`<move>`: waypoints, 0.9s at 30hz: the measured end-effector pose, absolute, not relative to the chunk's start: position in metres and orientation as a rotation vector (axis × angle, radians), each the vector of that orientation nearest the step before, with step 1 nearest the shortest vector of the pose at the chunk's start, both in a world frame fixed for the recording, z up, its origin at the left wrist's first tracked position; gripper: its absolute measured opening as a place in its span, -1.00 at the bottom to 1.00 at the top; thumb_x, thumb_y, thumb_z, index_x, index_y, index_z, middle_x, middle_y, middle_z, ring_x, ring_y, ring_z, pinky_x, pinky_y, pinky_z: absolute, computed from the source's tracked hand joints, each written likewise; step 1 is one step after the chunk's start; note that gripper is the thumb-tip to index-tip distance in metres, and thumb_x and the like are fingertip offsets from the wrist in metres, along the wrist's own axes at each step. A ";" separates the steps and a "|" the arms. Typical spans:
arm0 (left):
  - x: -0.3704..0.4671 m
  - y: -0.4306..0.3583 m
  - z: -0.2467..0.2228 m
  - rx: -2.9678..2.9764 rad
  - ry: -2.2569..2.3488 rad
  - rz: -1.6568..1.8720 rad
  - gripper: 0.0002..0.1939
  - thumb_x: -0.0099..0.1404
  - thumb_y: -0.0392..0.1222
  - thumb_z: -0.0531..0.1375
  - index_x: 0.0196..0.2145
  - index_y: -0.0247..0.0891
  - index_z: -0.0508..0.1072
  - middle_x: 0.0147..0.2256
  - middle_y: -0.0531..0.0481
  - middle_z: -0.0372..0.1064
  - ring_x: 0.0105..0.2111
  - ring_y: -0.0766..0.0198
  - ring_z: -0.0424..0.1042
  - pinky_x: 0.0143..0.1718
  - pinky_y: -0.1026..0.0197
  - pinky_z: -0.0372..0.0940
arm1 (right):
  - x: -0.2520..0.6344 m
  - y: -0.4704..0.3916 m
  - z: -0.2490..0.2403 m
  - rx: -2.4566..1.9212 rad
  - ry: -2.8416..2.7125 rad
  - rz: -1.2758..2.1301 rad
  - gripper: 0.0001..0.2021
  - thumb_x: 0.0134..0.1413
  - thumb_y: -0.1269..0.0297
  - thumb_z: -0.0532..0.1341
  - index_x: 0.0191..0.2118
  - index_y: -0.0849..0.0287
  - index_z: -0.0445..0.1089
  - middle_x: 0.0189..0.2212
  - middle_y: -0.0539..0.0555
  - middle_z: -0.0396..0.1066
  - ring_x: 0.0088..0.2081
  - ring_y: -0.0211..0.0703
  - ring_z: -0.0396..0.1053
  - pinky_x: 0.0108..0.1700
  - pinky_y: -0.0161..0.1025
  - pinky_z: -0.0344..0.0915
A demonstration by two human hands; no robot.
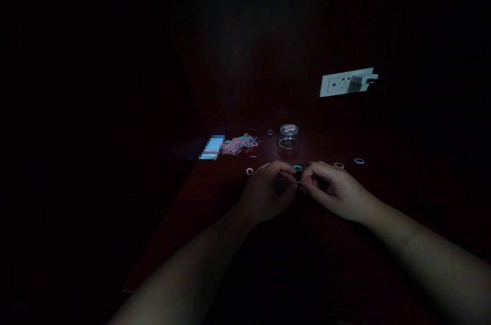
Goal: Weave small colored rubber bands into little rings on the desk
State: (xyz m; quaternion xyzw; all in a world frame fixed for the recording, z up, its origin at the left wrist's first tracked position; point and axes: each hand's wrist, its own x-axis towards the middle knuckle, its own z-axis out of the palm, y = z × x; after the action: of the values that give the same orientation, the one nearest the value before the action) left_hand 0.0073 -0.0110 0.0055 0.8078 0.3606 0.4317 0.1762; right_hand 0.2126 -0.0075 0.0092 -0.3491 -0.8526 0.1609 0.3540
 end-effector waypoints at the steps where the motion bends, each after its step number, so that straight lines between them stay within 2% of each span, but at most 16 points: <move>1: 0.007 -0.011 0.005 2.288 1.022 1.228 -0.78 0.22 -0.25 0.22 -0.15 -0.20 0.38 -0.29 0.02 0.53 -0.28 0.28 0.52 -0.22 0.19 0.41 | 0.213 -0.007 0.009 -0.905 -2.205 0.421 -0.93 0.19 0.33 0.15 -0.33 0.15 0.32 -0.54 -0.04 0.31 -0.51 -0.28 0.25 -0.46 -0.33 0.19; 13: 0.007 -0.008 0.004 2.365 1.027 1.116 -0.79 0.20 -0.28 0.24 -0.16 -0.17 0.44 -0.30 0.07 0.53 -0.27 0.27 0.49 -0.11 0.12 0.34 | 0.214 -0.008 0.009 -0.907 -2.201 0.468 -0.92 0.19 0.32 0.16 -0.34 0.14 0.33 -0.52 -0.02 0.35 -0.50 -0.26 0.28 -0.47 -0.32 0.20; 19: 0.007 -0.006 0.005 2.408 1.020 1.034 -0.91 0.24 -0.27 0.20 -0.26 -0.19 0.45 -0.30 0.03 0.50 -0.28 0.26 0.46 -0.12 0.12 0.33 | 0.216 -0.007 0.007 -0.915 -2.231 0.436 -0.92 0.21 0.31 0.16 -0.33 0.12 0.33 -0.51 -0.02 0.34 -0.49 -0.24 0.28 -0.44 -0.30 0.23; 27: 0.009 -0.006 0.006 2.423 1.043 0.995 -0.95 0.25 -0.25 0.19 -0.30 -0.19 0.45 -0.33 0.06 0.49 -0.28 0.27 0.45 -0.12 0.15 0.33 | 0.218 -0.004 0.004 -0.925 -2.242 0.452 -0.88 0.23 0.25 0.14 -0.33 0.11 0.34 -0.52 0.00 0.36 -0.50 -0.21 0.30 -0.45 -0.27 0.27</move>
State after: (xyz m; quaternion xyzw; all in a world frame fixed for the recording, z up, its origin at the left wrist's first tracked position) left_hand 0.0090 -0.0059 0.0058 0.8483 0.3652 0.3484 0.1603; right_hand 0.2178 -0.0044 0.0042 -0.3538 -0.8576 0.1730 0.3309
